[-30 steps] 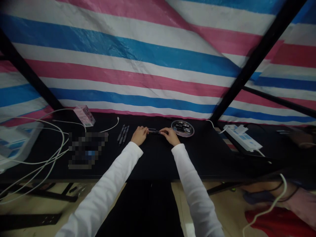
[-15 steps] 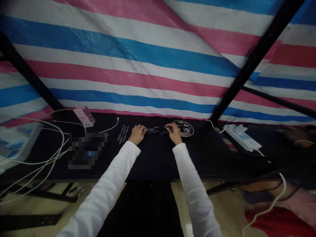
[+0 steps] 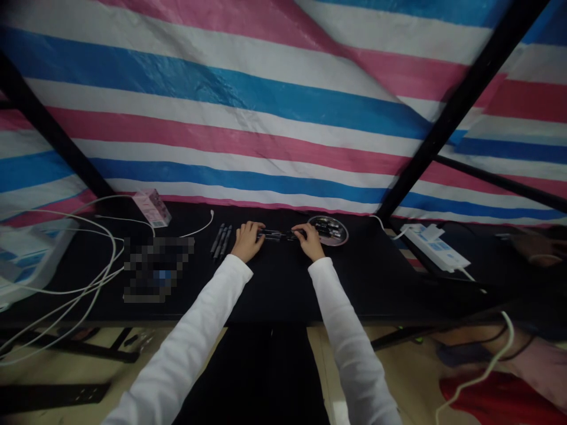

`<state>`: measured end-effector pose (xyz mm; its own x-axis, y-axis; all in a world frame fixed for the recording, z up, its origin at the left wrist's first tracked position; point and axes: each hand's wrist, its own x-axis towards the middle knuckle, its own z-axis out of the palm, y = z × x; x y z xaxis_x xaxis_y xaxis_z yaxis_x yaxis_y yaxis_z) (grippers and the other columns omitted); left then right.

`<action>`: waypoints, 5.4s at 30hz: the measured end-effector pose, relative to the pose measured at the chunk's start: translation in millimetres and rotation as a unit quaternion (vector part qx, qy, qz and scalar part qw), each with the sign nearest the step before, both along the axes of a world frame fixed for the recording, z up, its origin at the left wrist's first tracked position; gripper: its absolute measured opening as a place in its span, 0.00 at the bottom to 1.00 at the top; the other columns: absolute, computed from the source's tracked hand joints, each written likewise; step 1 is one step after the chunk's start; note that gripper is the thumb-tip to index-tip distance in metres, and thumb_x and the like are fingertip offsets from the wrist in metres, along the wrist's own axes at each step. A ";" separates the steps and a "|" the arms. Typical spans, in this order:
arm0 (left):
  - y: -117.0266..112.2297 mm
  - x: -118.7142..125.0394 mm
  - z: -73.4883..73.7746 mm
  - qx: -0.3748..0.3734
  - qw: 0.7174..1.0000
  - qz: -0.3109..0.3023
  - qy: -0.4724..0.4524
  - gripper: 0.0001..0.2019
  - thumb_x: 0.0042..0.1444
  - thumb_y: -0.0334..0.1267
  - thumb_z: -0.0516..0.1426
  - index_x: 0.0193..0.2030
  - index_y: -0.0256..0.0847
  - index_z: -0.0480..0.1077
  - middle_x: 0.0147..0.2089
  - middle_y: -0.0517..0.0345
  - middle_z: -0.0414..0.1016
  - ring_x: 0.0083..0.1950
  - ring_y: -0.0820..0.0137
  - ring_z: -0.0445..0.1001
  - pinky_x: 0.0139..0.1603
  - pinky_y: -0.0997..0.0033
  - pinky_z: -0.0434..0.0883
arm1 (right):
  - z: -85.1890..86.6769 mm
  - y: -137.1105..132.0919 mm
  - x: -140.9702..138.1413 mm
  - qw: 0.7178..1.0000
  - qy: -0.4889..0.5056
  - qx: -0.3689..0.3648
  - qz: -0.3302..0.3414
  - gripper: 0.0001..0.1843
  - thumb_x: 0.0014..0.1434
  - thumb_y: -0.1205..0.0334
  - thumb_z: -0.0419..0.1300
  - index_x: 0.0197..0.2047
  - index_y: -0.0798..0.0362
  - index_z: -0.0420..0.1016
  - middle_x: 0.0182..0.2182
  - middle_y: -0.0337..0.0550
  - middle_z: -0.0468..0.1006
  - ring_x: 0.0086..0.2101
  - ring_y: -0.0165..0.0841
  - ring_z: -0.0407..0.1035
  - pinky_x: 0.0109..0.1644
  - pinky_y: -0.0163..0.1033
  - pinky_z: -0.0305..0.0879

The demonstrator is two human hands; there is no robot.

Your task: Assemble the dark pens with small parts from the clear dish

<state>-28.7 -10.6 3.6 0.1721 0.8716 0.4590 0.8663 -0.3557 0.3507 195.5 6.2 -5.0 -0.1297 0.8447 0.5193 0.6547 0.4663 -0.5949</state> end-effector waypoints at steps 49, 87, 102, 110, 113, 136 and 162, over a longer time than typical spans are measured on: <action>-40.3 3.2 21.0 -0.056 0.991 -0.118 0.032 0.14 0.60 0.44 0.48 0.49 0.45 0.66 0.39 0.58 0.74 0.42 0.70 0.72 0.42 0.72 0.63 | 14.7 -15.5 -16.6 0.954 0.206 -0.128 0.178 0.14 0.51 0.56 0.62 0.42 0.49 0.76 0.42 0.44 0.75 0.43 0.34 0.69 0.47 0.40 0.63; -18.9 9.7 -3.4 -0.028 0.997 -0.070 0.018 0.11 0.61 0.42 0.47 0.42 0.45 0.68 0.42 0.56 0.69 0.45 0.66 0.64 0.44 0.65 0.58 | 7.0 -13.2 4.5 0.975 -0.127 0.068 -0.167 0.16 0.61 0.54 0.48 0.31 0.51 0.72 0.34 0.47 0.72 0.39 0.40 0.61 0.45 0.47 0.50; -11.8 8.4 -0.7 0.066 0.979 0.191 0.031 0.17 0.58 0.34 0.45 0.53 0.39 0.61 0.51 0.45 0.63 0.49 0.57 0.62 0.47 0.57 0.58 | 4.4 -14.0 13.3 0.907 -0.177 -0.005 -0.383 0.15 0.56 0.60 0.48 0.38 0.58 0.73 0.40 0.58 0.70 0.45 0.49 0.59 0.46 0.52 0.48; 0.5 -19.6 -17.5 -0.003 0.949 0.312 0.040 0.14 0.54 0.30 0.45 0.45 0.28 0.64 0.45 0.37 0.67 0.49 0.52 0.64 0.46 0.54 0.60 | 7.7 -14.9 5.9 0.923 -0.157 0.055 -0.348 0.14 0.59 0.61 0.46 0.37 0.57 0.71 0.37 0.54 0.72 0.42 0.44 0.61 0.44 0.47 0.48; 1.7 -21.8 -14.7 -0.015 0.963 0.270 0.010 0.13 0.54 0.29 0.46 0.44 0.30 0.65 0.44 0.38 0.68 0.48 0.53 0.66 0.46 0.56 0.62 | 6.5 -15.1 4.1 0.937 -0.132 0.072 -0.315 0.12 0.58 0.62 0.47 0.35 0.56 0.71 0.36 0.52 0.72 0.41 0.42 0.61 0.45 0.47 0.48; 4.1 10.7 -4.4 -0.149 0.728 -0.144 -0.654 0.21 0.41 0.39 0.64 0.37 0.40 0.57 0.32 0.61 0.70 0.37 0.71 0.74 0.42 0.67 0.71 | 5.4 -16.4 -18.0 0.946 0.254 -0.179 0.093 0.19 0.49 0.45 0.58 0.34 0.53 0.69 0.20 0.34 0.65 0.20 0.25 0.58 0.24 0.33 0.54; -5.4 7.4 -11.0 0.014 0.998 -0.048 -0.034 0.16 0.62 0.38 0.41 0.32 0.41 0.66 0.35 0.51 0.69 0.39 0.64 0.64 0.46 0.63 0.61 | 11.5 -22.3 -11.6 0.974 0.126 -0.121 0.144 0.21 0.52 0.59 0.55 0.51 0.49 0.66 0.41 0.43 0.71 0.32 0.29 0.64 0.34 0.35 0.60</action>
